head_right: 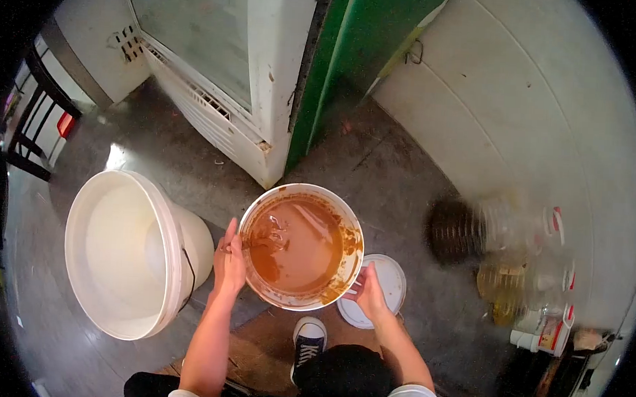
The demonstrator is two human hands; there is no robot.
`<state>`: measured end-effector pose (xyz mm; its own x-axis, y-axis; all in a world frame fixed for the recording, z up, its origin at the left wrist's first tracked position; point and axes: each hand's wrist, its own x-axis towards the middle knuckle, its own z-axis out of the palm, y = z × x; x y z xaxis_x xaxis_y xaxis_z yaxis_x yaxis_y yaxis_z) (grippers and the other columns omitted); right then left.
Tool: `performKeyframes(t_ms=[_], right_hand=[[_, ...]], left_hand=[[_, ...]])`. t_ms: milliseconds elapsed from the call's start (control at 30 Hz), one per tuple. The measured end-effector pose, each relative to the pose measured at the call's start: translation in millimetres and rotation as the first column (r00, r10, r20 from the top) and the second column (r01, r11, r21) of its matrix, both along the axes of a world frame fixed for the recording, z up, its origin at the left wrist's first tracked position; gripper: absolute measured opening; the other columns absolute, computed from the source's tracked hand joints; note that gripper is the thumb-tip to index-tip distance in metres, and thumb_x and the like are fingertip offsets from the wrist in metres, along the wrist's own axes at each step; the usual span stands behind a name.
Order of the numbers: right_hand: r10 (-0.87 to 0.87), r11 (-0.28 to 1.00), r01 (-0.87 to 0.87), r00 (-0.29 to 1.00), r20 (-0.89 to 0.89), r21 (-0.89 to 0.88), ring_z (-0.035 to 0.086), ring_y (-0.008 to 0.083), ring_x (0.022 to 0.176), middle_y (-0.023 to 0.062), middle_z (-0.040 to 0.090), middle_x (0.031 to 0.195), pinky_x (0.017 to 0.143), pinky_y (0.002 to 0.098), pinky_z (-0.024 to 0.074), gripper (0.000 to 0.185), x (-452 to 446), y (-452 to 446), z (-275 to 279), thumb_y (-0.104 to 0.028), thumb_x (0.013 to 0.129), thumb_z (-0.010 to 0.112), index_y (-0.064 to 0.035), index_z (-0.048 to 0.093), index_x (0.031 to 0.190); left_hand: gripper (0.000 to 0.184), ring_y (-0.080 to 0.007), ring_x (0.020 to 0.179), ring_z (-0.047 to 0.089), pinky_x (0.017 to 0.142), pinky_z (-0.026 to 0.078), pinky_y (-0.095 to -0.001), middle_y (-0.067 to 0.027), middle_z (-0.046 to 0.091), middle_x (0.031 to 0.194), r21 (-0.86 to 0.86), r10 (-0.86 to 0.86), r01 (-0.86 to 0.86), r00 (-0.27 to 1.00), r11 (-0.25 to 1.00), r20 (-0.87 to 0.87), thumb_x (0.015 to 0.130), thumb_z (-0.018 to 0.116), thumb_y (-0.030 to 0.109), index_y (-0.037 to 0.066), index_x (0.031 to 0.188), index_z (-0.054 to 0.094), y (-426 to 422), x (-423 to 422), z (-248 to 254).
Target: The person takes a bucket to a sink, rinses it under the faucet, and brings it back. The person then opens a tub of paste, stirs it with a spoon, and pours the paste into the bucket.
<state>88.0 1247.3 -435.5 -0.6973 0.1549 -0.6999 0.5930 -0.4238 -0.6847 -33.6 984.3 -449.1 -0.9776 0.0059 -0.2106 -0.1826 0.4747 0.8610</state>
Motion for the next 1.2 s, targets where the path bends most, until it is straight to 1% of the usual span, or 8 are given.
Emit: performKeyframes(t_ms=[167,267,300,333,533,733,967,1200], right_hand=[[-0.06,0.997,0.065,0.991,-0.117,0.041,0.051,0.0137,0.089,0.0053,0.049,0.104,0.07,0.0286,0.047,0.041,-8,-17,0,-0.016,0.077,0.051,-0.0058,0.037,0.114],[0.011,0.991,0.01,0.989,-0.149,0.136,0.051,0.0131,0.089,0.0054,0.05,0.102,0.071,0.0287,0.047,0.042,-11,-22,8,-0.012,0.073,0.05,-0.0054,0.038,0.113],[0.003,0.99,0.016,0.991,-0.132,0.143,0.051,0.0135,0.088,0.0057,0.051,0.099,0.071,0.0274,0.0459,0.042,-13,-22,14,-0.009,0.07,0.049,-0.0042,0.04,0.111],[0.015,0.99,0.003,0.992,-0.127,0.141,0.051,0.0135,0.088,0.0057,0.051,0.099,0.071,0.0274,0.0459,0.042,-17,-22,21,-0.009,0.07,0.049,-0.0042,0.04,0.111],[0.091,0.942,-0.059,0.993,-0.081,0.33,0.051,0.0123,0.079,0.0056,0.051,0.089,0.068,0.0244,0.0432,0.034,-30,-34,83,-0.006,0.066,0.047,-0.0011,0.045,0.1],[0.231,0.826,-0.133,0.966,-0.113,0.547,0.05,0.0117,0.077,0.0057,0.052,0.085,0.071,0.0235,0.0405,0.032,-40,-74,170,-0.008,0.061,0.048,0.0015,0.048,0.092],[0.419,0.619,-0.117,0.885,-0.201,0.776,0.047,0.007,0.065,0.0017,0.051,0.074,0.06,0.0198,0.039,0.021,-39,-135,220,-0.009,0.06,0.049,-0.002,0.047,0.079],[0.475,0.477,-0.079,0.861,-0.181,0.876,0.046,0.0065,0.059,0.0013,0.053,0.069,0.056,0.0196,0.0381,0.017,-37,-145,219,-0.013,0.067,0.049,0.0,0.051,0.078]], left_hand=[[0.042,-0.0351,0.085,0.05,0.076,0.039,-0.0392,-0.0219,0.052,0.09,0.044,0.01,-0.008,0.998,0.999,-0.058,0.083,0.031,0.021,0.009,0.122,0.038,-2,-1,-2],[0.043,-0.0323,0.075,0.053,0.07,0.041,-0.0381,-0.0197,0.054,0.082,0.034,0.095,-0.09,0.983,0.995,-0.159,0.079,0.034,0.016,0.008,0.121,0.039,-7,4,8],[0.044,-0.0312,0.072,0.054,0.068,0.042,-0.0371,-0.0186,0.055,0.08,0.082,0.123,-0.124,0.992,0.989,0.02,0.078,0.035,0.016,0.008,0.121,0.038,-11,11,16],[0.045,-0.0302,0.069,0.055,0.066,0.043,-0.0361,-0.0176,0.055,0.078,0.128,0.135,-0.164,0.969,0.978,0.205,0.077,0.035,0.016,0.008,0.122,0.037,-13,16,26],[0.03,-0.0259,0.058,0.051,0.061,0.042,-0.0339,-0.0124,0.051,0.066,0.263,0.285,-0.328,0.94,0.907,0.19,0.076,0.034,0.013,0.007,0.105,0.042,-25,68,31],[0.012,-0.0214,0.059,0.05,0.058,0.041,-0.0296,-0.0125,0.049,0.067,0.393,0.168,-0.29,0.934,0.873,0.316,0.077,0.043,0.011,0.003,0.086,0.042,-64,94,86],[0.007,-0.0041,0.053,0.035,0.046,0.029,-0.0204,-0.0001,0.041,0.058,0.707,0.142,-0.165,0.986,0.687,0.093,0.077,0.047,0.006,0.003,0.077,0.042,-97,123,85],[0.011,-0.009,0.057,0.045,0.052,0.037,-0.0203,-0.0046,0.044,0.071,0.795,0.218,-0.081,0.974,0.601,-0.066,0.074,0.053,0.003,0.003,0.078,0.042,-76,151,54]])
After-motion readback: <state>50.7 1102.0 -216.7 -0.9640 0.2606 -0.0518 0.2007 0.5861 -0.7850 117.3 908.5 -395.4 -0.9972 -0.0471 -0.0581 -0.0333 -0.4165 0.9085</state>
